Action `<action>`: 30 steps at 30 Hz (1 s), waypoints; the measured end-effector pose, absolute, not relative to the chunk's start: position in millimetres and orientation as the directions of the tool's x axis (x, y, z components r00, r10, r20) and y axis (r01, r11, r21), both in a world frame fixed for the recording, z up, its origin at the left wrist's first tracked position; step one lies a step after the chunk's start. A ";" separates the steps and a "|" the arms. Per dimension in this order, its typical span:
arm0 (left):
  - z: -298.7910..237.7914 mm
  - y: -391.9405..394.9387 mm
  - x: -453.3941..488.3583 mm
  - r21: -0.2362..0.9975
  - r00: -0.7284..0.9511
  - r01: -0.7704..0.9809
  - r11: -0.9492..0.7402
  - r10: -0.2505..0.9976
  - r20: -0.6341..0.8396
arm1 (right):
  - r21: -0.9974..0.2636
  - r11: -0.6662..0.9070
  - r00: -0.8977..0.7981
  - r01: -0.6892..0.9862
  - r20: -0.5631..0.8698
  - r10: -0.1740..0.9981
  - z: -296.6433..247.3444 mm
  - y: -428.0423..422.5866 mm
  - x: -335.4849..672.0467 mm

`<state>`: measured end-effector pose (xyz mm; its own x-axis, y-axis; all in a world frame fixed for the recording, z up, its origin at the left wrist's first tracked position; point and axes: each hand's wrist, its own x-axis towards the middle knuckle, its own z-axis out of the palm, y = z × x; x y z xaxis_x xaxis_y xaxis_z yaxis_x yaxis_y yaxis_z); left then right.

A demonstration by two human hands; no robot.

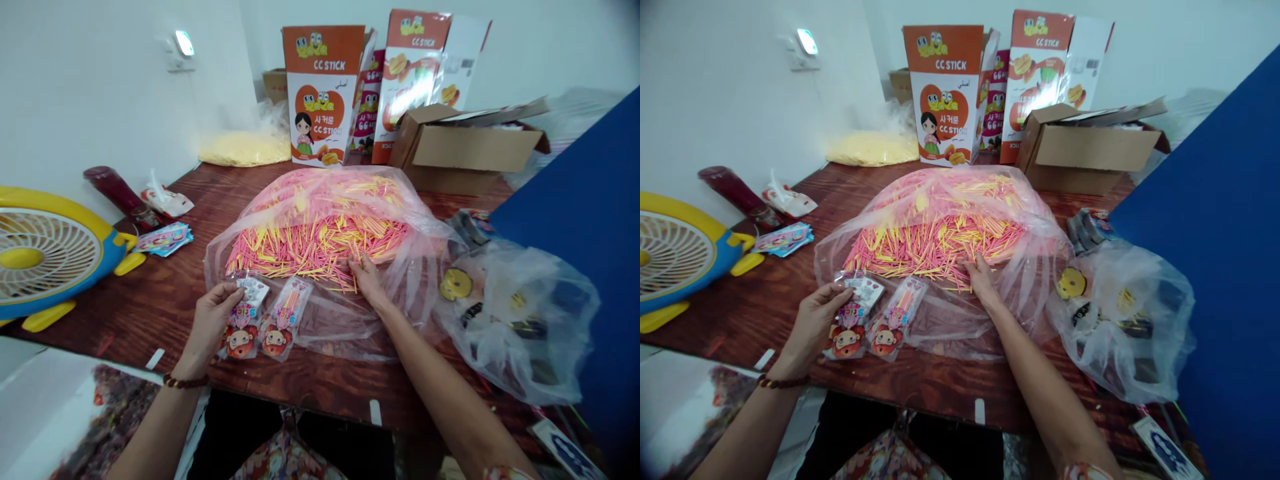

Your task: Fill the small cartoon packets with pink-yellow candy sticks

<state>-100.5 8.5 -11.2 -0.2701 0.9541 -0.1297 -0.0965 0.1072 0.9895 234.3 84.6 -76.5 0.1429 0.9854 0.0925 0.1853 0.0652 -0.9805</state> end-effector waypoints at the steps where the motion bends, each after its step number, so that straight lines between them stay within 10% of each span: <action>1: -12.4 9.0 -100.6 0.988 -0.269 -0.110 0.110 0.954 -0.136 | -0.979 0.067 0.137 0.192 0.094 0.986 -75.7 83.5 234.2; 21: -9.1 3.4 -98.2 0.975 -0.261 -0.150 0.164 0.944 -0.199 | -0.980 0.099 0.181 0.173 0.130 0.975 -73.4 81.1 239.7; 30: -7.5 2.5 -95.7 0.970 -0.255 -0.177 0.164 0.945 -0.206 | -0.907 0.026 0.137 0.420 0.092 0.986 -71.1 82.9 241.7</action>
<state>-95.7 2.5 -7.5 -0.2549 0.9448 -0.2059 -0.1770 0.1638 0.9705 241.7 82.9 -71.1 0.1373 0.9863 0.0919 0.4201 0.0260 -0.9071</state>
